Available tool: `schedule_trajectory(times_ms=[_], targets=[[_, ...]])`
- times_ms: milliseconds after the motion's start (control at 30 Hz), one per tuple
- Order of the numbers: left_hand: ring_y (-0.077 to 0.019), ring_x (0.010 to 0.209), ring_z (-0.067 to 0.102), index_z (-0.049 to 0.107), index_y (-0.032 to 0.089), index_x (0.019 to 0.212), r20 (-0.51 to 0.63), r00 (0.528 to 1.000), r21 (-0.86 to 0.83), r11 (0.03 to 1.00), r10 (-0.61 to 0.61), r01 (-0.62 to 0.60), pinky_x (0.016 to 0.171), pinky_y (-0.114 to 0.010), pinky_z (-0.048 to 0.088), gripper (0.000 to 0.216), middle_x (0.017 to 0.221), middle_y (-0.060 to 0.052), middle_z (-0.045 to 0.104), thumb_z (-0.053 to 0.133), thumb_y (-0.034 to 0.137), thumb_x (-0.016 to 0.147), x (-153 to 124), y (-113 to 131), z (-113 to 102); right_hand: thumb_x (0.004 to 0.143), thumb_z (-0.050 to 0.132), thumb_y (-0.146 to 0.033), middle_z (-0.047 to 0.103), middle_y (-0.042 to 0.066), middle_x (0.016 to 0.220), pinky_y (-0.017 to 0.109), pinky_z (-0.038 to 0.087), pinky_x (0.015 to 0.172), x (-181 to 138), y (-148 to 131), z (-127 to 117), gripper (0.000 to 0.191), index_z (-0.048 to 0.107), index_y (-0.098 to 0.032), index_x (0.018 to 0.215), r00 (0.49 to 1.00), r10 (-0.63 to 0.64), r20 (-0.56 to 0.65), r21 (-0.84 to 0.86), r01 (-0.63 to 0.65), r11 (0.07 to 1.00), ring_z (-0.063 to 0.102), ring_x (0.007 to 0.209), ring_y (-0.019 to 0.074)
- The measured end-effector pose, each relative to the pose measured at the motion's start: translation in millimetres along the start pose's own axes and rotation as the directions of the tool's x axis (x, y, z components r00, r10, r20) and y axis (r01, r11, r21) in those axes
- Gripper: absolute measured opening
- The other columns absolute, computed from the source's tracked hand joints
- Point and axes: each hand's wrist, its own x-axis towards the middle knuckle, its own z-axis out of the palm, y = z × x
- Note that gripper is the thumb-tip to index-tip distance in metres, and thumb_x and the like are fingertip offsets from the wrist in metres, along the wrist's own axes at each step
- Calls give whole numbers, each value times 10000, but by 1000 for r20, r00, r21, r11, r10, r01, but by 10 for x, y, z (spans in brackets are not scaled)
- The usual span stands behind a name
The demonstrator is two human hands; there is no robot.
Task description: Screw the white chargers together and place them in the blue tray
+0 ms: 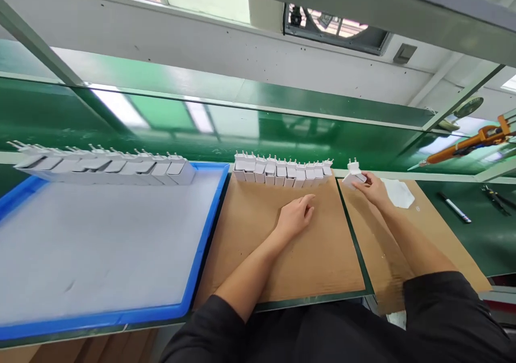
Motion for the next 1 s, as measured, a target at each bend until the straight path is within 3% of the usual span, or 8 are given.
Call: schedule_trajectory(times_ms=[100, 233, 433, 533, 600, 667, 867, 1000], targets=[[-146, 845, 649, 519, 238, 1301, 5, 1000, -67, 998, 21, -20, 787, -270, 496, 394, 1045, -15, 691, 505, 249, 907, -40, 41, 49, 754, 691, -489, 700, 80, 1051, 390, 559, 829, -487, -257, 160, 531, 607, -195, 1188, 983, -93, 156, 134, 72, 988, 676, 890, 224], [-158, 903, 635, 476, 208, 1368, 14, 998, -164, 985, 61, -58, 834, -295, 516, 483, 1299, -79, 583, 531, 305, 898, -108, 110, 125, 800, 648, -459, 695, 87, 1024, 402, 581, 813, -862, -544, 417, 452, 609, -188, 1160, 980, -109, 164, 150, 85, 985, 677, 900, 234], [-227, 1057, 601, 528, 214, 1337, 60, 997, -292, 956, 53, -33, 910, -339, 500, 520, 1228, -94, 618, 615, 374, 851, -63, 84, 46, 840, 619, -378, 498, 106, 1423, 412, 539, 979, -1148, -724, 489, 627, 430, -241, 1422, 885, -267, 381, 290, 160, 944, 613, 1163, 250], [-272, 1063, 600, 569, 229, 1299, 127, 991, -301, 954, 53, -12, 904, -377, 497, 565, 1135, -82, 670, 676, 467, 799, -17, 45, -22, 836, 620, -361, 470, 104, 1452, 419, 554, 953, -1126, -710, 438, 720, 327, -270, 1487, 835, -202, 511, 329, 27, 944, 676, 1040, 226], [-290, 1107, 592, 511, 232, 1368, 138, 990, -299, 954, 7, 34, 931, -395, 486, 664, 1175, -86, 669, 706, 457, 773, -9, 38, -28, 827, 625, -365, 483, 107, 1440, 439, 538, 973, -1033, -699, 400, 760, 292, -276, 1504, 855, -161, 494, 304, 4, 953, 682, 1020, 220], [-281, 1156, 584, 417, 226, 1443, 121, 991, -324, 942, -49, 86, 971, -391, 469, 753, 1249, -90, 647, 716, 375, 769, -13, 41, -10, 832, 613, -382, 511, 110, 1412, 443, 531, 978, -912, -723, 350, 727, 325, -271, 1491, 866, -177, 468, 299, 34, 954, 679, 1018, 215], [-231, 1015, 662, 145, 250, 1543, 100, 990, -375, 918, -98, 128, 924, -368, 491, 961, 1151, -49, 701, 704, 264, 762, -16, 33, 14, 868, 578, -427, 687, 76, 1110, 371, 569, 841, -672, -992, 237, 493, 539, -234, 1320, 798, -318, 512, 195, 252, 948, 680, 925, 200], [-211, 954, 663, 309, 270, 1464, 55, 993, -328, 937, -105, 117, 870, -344, 505, 804, 1106, -32, 695, 702, 278, 763, -7, 15, 1, 861, 587, -426, 706, 49, 969, 354, 557, 770, -653, -1127, 353, 459, 569, -229, 1275, 824, -310, 474, 89, 306, 948, 670, 809, 188]])
